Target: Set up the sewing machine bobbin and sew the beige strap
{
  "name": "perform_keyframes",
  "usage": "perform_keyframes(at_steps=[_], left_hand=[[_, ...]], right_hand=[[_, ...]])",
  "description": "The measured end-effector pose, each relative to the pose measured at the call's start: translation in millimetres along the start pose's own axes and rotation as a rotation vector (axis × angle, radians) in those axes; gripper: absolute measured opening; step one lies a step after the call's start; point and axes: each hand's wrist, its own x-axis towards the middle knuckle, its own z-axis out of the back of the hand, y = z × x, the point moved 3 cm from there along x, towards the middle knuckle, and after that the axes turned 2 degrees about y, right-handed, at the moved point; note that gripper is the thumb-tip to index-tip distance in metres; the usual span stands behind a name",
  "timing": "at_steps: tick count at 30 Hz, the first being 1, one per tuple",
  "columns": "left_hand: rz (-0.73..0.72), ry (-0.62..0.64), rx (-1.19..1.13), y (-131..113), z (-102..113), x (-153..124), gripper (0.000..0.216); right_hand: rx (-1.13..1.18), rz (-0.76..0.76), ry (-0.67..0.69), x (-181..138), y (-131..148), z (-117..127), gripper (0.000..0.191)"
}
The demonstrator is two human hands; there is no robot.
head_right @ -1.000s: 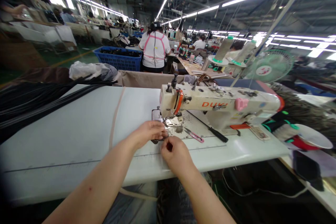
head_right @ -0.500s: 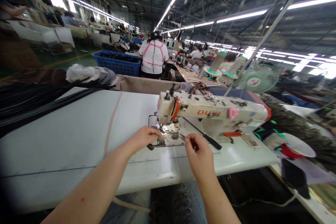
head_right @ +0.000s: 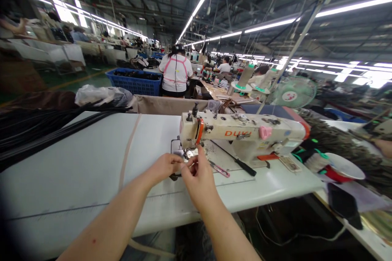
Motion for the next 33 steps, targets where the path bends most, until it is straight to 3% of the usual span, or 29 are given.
perform_keyframes(at_steps=[7,13,18,20,22,25,27,30,33], left_hand=[[-0.02,-0.026,0.095,-1,-1,3,0.027],[0.001,-0.124,0.274,3,1,9,0.026],[0.009,-0.154,0.401,-1,1,12,0.023],[0.004,-0.151,0.426,-3,0,12,0.024],[-0.003,-0.149,0.444,-2,0,12,0.026],[-0.015,-0.144,0.457,-1,0,11,0.027],[-0.023,-0.136,0.457,0,0,11,0.027],[-0.024,-0.132,0.455,2,0,12,0.026],[-0.017,-0.131,0.455,4,0,13,0.026]], right_hand=[[0.491,-0.055,-0.079,-5,-12,-18,0.07],[0.481,-0.065,-0.016,-7,-9,-23,0.048],[0.552,-0.106,0.07,-10,-20,-30,0.046],[0.403,-0.057,0.077,-8,-28,-26,0.043],[0.062,0.041,0.067,-5,-35,-19,0.041],[-0.473,0.272,-0.062,-4,-33,-9,0.04],[-0.605,0.416,-0.182,-8,-22,-6,0.036],[-0.458,0.421,-0.247,-14,-5,-9,0.025],[0.08,0.162,-0.108,-19,3,-17,0.028]])
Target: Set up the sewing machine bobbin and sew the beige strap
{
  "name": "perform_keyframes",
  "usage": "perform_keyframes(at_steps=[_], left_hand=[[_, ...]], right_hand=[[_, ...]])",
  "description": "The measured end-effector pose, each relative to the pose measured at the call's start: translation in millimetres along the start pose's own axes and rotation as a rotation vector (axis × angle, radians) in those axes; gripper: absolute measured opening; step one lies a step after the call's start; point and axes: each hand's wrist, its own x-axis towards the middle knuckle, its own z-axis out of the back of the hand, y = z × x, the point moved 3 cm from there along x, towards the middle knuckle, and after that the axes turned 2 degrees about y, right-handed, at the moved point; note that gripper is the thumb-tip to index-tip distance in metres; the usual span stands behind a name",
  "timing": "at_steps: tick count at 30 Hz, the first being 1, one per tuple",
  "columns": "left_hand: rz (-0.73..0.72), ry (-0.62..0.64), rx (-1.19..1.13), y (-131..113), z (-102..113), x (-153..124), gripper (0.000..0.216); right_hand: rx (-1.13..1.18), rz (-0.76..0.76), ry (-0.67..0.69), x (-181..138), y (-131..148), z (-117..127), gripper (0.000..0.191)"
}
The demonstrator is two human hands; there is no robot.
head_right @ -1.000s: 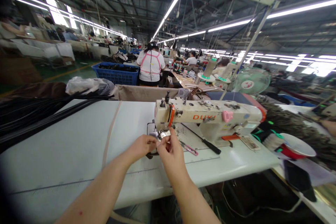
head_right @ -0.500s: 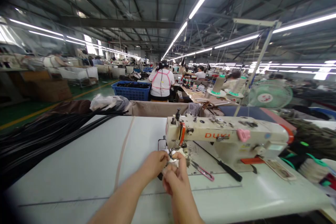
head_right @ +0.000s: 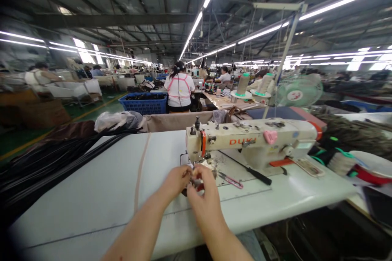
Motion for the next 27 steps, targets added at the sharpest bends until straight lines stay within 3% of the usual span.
perform_keyframes(at_steps=[3,6,9,15,18,27], left_hand=[[-0.016,-0.002,-0.007,2,-1,0,0.027],[-0.04,-0.002,-0.018,3,-2,-1,0.026],[-0.055,0.012,-0.041,5,-2,-3,0.024],[-0.098,0.082,-0.125,6,1,-7,0.016],[-0.087,0.104,-0.165,6,2,-8,0.02],[-0.061,0.277,-0.283,2,-2,-13,0.009]], right_hand=[[0.631,-0.342,0.118,-9,6,-10,0.046],[0.847,-0.453,0.126,-14,9,-10,0.051],[0.669,-0.391,0.087,-10,0,-2,0.045],[0.058,-0.027,0.033,-1,-14,9,0.047],[-0.146,0.045,0.018,2,-11,11,0.049],[-0.145,-0.028,0.063,6,-26,10,0.056]])
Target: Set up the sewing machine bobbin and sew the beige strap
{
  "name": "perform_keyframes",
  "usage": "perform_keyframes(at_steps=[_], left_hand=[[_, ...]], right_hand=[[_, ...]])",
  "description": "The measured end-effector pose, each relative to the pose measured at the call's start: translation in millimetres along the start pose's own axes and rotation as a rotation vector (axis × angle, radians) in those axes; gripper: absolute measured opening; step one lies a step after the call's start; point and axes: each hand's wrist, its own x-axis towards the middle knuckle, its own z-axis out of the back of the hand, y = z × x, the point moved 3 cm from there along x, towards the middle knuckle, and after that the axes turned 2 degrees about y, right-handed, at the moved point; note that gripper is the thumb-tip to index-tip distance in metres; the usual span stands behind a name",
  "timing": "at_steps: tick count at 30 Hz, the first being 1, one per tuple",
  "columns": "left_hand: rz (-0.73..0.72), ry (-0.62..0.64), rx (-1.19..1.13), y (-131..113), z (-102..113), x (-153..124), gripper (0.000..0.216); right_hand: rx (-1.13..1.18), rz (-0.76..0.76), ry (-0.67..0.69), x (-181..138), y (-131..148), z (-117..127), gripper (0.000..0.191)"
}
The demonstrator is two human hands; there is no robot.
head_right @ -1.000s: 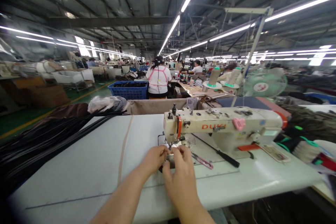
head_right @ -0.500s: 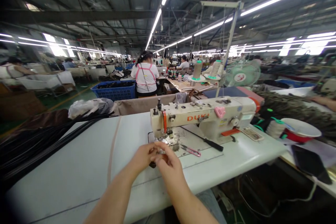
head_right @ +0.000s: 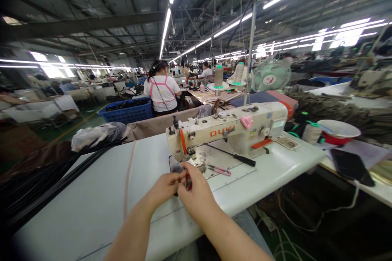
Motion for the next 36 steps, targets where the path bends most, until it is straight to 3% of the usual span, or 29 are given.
perform_keyframes(at_steps=[6,11,14,18,23,27,31,36], left_hand=[[-0.037,0.093,-0.087,-10,-1,-6,0.017],[-0.051,0.123,-0.121,-13,-1,-10,0.024],[-0.056,0.127,-0.112,-14,0,-11,0.026],[-0.047,0.129,-0.067,-18,2,-12,0.026],[-0.018,0.12,-0.037,-20,4,-13,0.025],[-0.033,0.124,-0.034,-20,5,-15,0.026],[-0.06,0.166,-0.059,-25,5,-17,0.026],[-0.072,0.21,-0.074,-29,5,-20,0.026]], right_hand=[[0.008,-0.045,-0.007,2,-2,8,0.061],[-0.097,0.013,0.002,-1,2,15,0.06],[-0.287,0.067,0.003,-5,5,22,0.051],[-0.671,0.078,0.005,-6,-3,41,0.021],[-1.078,0.033,-0.05,4,-40,77,0.02],[-1.117,0.084,-0.035,10,-65,93,0.019],[-1.183,0.129,-0.014,6,-70,95,0.021],[-0.984,-0.023,-0.014,-1,-55,93,0.024]])
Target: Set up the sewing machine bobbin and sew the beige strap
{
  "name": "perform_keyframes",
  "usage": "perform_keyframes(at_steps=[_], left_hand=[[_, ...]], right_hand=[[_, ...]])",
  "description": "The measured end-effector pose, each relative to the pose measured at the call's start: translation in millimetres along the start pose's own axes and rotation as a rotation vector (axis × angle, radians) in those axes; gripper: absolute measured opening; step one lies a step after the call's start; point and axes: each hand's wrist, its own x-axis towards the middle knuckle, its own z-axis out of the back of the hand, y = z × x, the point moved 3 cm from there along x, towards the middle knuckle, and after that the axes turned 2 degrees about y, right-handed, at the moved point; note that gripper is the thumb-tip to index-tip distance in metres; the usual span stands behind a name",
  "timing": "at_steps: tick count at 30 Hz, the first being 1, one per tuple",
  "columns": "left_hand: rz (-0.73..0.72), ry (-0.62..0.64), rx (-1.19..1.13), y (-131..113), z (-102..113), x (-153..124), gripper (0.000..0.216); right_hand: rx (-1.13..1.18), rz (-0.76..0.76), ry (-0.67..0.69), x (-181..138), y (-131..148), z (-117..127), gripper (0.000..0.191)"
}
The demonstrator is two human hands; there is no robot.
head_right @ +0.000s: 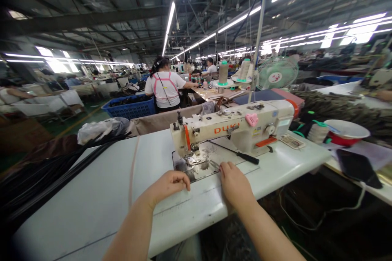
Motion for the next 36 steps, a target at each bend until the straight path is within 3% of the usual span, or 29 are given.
perform_keyframes(at_steps=[4,8,13,19,29,36], left_hand=[[-0.021,0.061,-0.019,-1,-2,-1,0.025],[-0.02,0.113,-0.02,-1,-4,0,0.026],[-0.029,0.138,-0.028,-2,-5,0,0.022],[-0.088,0.27,-0.132,-5,-8,-3,0.017],[-0.105,0.316,-0.139,-9,-7,-10,0.024],[-0.124,0.344,-0.162,-1,-8,-6,0.024]], right_hand=[[0.3,-0.042,0.085,-1,20,17,0.029],[0.39,-0.017,0.09,0,43,31,0.025],[0.129,0.039,0.011,-2,65,39,0.023],[-0.205,0.06,-0.081,-5,81,50,0.028],[-0.269,0.091,-0.097,2,99,54,0.033],[-0.34,0.08,-0.07,10,111,52,0.017]])
